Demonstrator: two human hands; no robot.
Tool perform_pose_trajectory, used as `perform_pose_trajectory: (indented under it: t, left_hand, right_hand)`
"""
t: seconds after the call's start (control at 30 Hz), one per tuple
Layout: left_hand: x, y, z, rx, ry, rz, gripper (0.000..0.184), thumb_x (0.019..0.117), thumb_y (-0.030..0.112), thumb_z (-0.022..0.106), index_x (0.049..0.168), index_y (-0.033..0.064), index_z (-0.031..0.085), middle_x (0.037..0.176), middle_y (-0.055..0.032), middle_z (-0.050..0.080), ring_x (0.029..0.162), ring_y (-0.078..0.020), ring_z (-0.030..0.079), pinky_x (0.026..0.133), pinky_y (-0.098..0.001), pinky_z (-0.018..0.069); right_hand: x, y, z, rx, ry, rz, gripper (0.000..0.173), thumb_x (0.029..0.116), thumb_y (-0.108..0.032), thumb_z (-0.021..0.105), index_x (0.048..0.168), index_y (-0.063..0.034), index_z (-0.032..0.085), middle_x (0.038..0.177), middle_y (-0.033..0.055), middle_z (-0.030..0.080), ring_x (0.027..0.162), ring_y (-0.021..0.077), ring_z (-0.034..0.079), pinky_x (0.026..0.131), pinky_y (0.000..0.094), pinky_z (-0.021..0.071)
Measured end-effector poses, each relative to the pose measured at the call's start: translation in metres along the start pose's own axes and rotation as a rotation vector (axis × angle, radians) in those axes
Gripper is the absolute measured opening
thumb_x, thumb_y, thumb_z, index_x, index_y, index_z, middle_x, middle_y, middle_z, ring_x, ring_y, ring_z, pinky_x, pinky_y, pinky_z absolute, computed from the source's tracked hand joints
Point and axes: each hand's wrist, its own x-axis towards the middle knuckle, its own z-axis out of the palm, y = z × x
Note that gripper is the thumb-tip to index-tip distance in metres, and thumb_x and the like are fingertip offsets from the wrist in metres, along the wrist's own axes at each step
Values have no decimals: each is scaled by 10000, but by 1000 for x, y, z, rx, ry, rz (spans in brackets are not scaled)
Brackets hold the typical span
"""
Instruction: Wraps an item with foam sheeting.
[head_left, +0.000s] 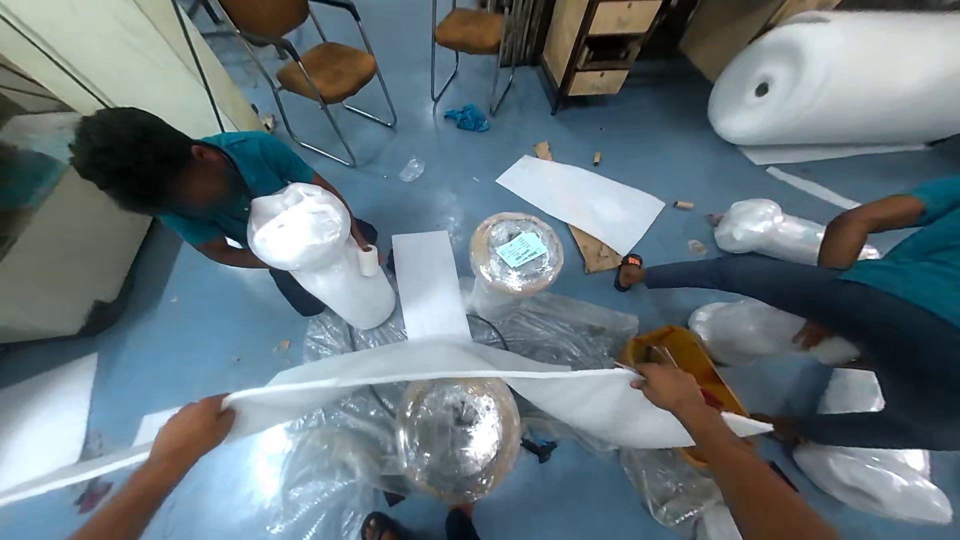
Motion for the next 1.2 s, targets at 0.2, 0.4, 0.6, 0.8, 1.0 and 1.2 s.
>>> perform_pose_trajectory:
  t: [0.2, 0.4, 0.6, 0.8, 1.0, 1.2]
  left_hand:
    - [47, 14, 13, -8, -21, -106, 304, 1034, 210, 559, 1193, -13, 691, 1211, -296, 674, 1176, -485, 632, 944, -690, 484]
    - [76, 13, 47, 33, -54, -204, 332, 1032, 262, 551, 1218, 22, 683, 1247, -278, 668, 1196, -466, 631, 940, -688, 492]
    - [120, 22, 80, 77, -19, -244, 333, 1013, 263, 553, 1240, 61, 690, 1277, -250, 668, 1217, -448, 627, 946, -678, 498]
    - [151, 65, 81, 76, 75, -274, 294, 1031, 213, 554, 1205, 15, 684, 1241, -267, 671, 1185, -457, 636, 919, -654, 509]
    - [152, 68, 45, -10, 262, -315, 299, 1055, 161, 512, 1205, -54, 655, 1231, -335, 643, 1181, -517, 614, 912, -697, 485]
    - [121, 37, 95, -65, 253, -341, 329, 1069, 199, 481, 1230, -29, 655, 1201, -338, 654, 1147, -525, 629, 890, -705, 491]
  right_hand:
    - [61, -64, -38, 65, 171, 78, 309, 1033, -288, 612, 1216, -54, 699, 1201, 255, 694, 1158, 460, 647, 927, 658, 497]
    - [114, -95, -32, 106, 325, 131, 257, 1010, -237, 630, 1159, -38, 694, 1112, 249, 713, 1072, 461, 678, 855, 646, 525]
    - [149, -114, 4, 91, 293, 176, 298, 1023, -221, 599, 1234, -21, 663, 1169, 244, 704, 1129, 438, 667, 925, 619, 511]
    - [192, -132, 27, 104, 350, 190, 310, 1029, -252, 610, 1215, -9, 662, 1152, 260, 700, 1090, 458, 675, 869, 636, 523]
    - [197, -140, -1, 244, 610, 120, 314, 1061, -233, 567, 1200, 41, 632, 1137, 311, 672, 1008, 531, 669, 782, 689, 515]
    - [144, -129, 53, 260, 800, -15, 263, 1044, -161, 570, 1169, 53, 660, 1142, 318, 661, 901, 521, 687, 714, 664, 532]
